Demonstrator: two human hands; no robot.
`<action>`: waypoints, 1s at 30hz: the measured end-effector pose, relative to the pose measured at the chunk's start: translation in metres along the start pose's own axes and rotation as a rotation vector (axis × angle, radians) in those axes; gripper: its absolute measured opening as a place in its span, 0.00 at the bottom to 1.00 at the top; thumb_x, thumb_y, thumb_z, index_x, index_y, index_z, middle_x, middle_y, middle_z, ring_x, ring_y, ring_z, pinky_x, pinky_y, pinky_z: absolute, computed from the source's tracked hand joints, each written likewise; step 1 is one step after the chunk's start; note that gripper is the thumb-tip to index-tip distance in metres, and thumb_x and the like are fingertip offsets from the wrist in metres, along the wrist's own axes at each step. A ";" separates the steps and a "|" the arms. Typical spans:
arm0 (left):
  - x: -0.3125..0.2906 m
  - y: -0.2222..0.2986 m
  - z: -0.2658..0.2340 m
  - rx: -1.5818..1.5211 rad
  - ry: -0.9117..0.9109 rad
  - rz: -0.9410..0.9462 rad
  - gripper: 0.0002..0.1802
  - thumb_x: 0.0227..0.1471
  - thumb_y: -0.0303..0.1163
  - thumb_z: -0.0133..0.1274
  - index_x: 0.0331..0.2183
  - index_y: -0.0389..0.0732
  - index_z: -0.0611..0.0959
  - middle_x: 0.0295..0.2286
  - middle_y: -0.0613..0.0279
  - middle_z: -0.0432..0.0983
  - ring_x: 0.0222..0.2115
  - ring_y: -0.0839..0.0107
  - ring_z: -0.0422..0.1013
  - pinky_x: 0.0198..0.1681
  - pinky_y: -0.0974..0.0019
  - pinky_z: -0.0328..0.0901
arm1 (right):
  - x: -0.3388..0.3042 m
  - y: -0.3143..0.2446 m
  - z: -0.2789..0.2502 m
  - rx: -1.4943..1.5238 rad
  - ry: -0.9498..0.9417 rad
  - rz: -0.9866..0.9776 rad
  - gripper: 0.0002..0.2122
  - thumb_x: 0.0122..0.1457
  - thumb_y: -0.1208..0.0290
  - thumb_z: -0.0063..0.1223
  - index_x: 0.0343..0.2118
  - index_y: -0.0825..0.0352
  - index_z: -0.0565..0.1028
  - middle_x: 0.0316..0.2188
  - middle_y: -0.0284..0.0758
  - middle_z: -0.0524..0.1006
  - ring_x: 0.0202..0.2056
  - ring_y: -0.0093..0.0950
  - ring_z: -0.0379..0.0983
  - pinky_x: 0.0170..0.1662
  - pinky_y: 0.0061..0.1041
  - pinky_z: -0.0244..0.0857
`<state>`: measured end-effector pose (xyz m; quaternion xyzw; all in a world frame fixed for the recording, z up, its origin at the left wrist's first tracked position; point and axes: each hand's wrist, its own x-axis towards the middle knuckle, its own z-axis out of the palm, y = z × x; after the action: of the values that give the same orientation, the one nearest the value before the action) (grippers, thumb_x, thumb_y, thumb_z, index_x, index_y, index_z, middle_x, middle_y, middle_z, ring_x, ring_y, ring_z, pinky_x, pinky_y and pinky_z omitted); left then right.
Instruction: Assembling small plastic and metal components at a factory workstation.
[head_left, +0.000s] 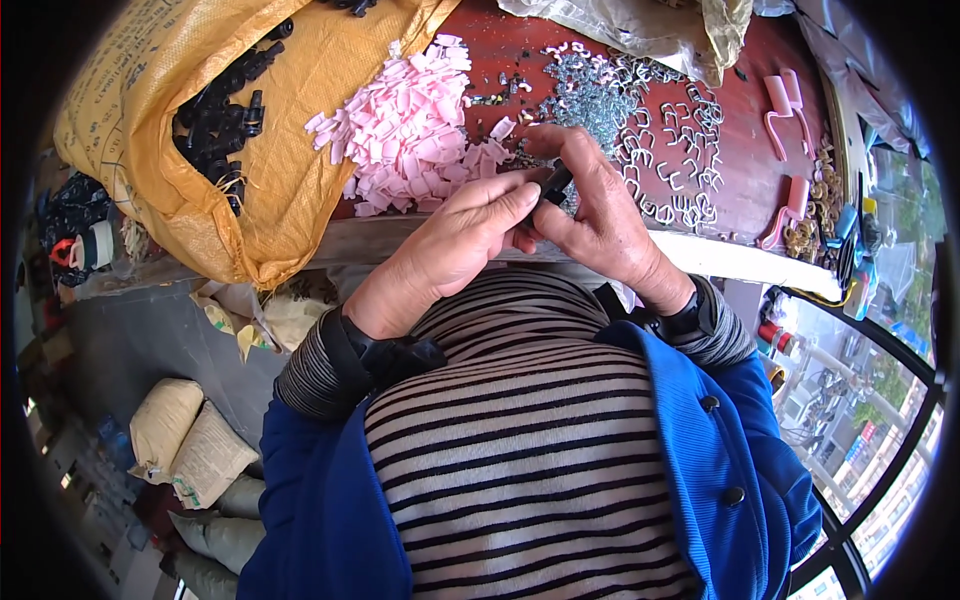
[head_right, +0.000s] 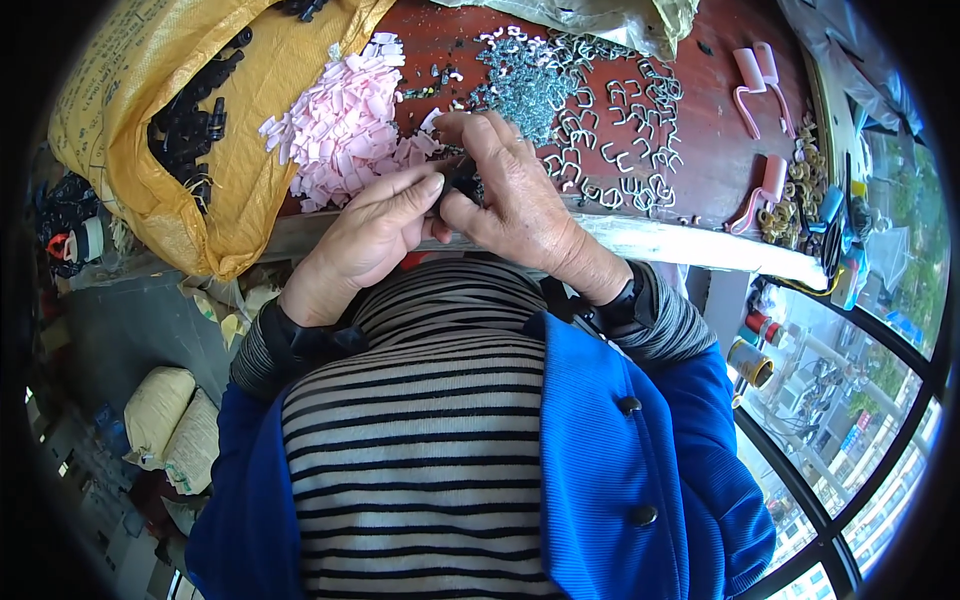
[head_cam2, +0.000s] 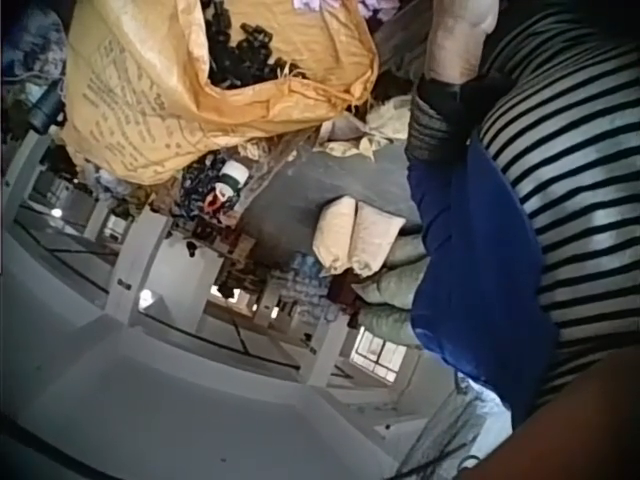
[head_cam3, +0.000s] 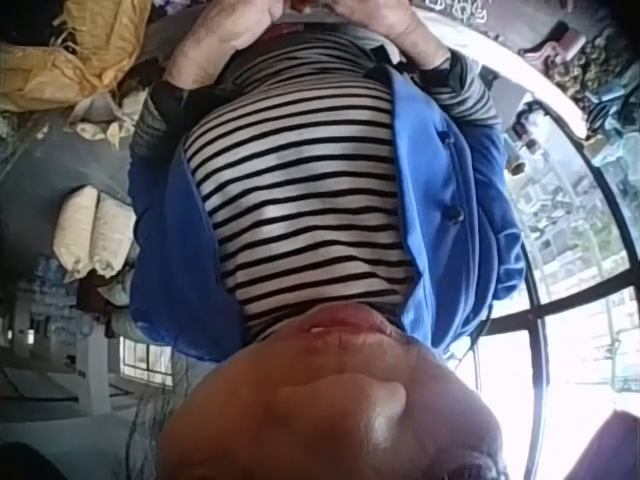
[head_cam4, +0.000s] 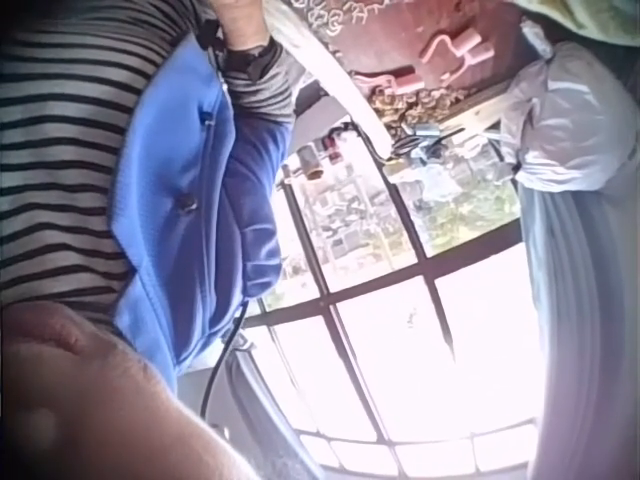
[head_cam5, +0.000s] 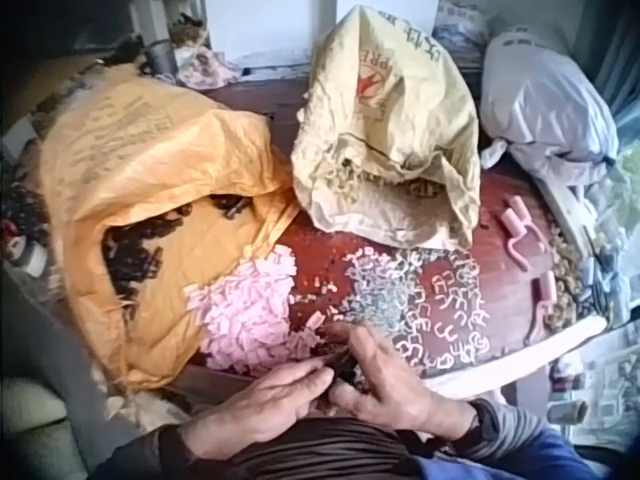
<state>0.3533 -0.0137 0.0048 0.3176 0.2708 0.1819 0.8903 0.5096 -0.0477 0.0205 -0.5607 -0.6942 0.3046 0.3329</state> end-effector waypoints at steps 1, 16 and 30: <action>0.000 0.000 0.000 -0.001 -0.001 0.000 0.18 0.51 0.35 0.39 0.44 0.37 0.65 0.30 0.66 0.66 0.26 0.80 0.62 0.30 0.77 0.60 | -0.001 0.001 0.000 -0.001 0.000 0.000 0.22 0.39 0.81 0.45 0.42 0.71 0.61 0.36 0.39 0.65 0.41 0.31 0.62 0.44 0.25 0.56; 0.005 -0.007 -0.009 -0.213 -0.040 -0.086 0.16 0.51 0.34 0.40 0.38 0.33 0.68 0.33 0.54 0.69 0.30 0.71 0.68 0.34 0.73 0.65 | -0.057 0.081 -0.088 -0.706 0.055 0.442 0.13 0.45 0.72 0.48 0.36 0.65 0.66 0.30 0.41 0.68 0.32 0.38 0.66 0.34 0.31 0.61; 0.006 -0.007 -0.007 -0.233 0.019 -0.059 0.14 0.50 0.32 0.41 0.37 0.33 0.69 0.31 0.54 0.70 0.29 0.70 0.69 0.33 0.73 0.66 | -0.046 0.076 -0.070 -0.487 0.064 0.134 0.08 0.46 0.76 0.44 0.32 0.68 0.64 0.28 0.41 0.66 0.29 0.41 0.65 0.30 0.32 0.60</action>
<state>0.3552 -0.0126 -0.0067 0.2020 0.2652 0.1889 0.9237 0.6169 -0.0757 -0.0042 -0.6786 -0.6975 0.1320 0.1887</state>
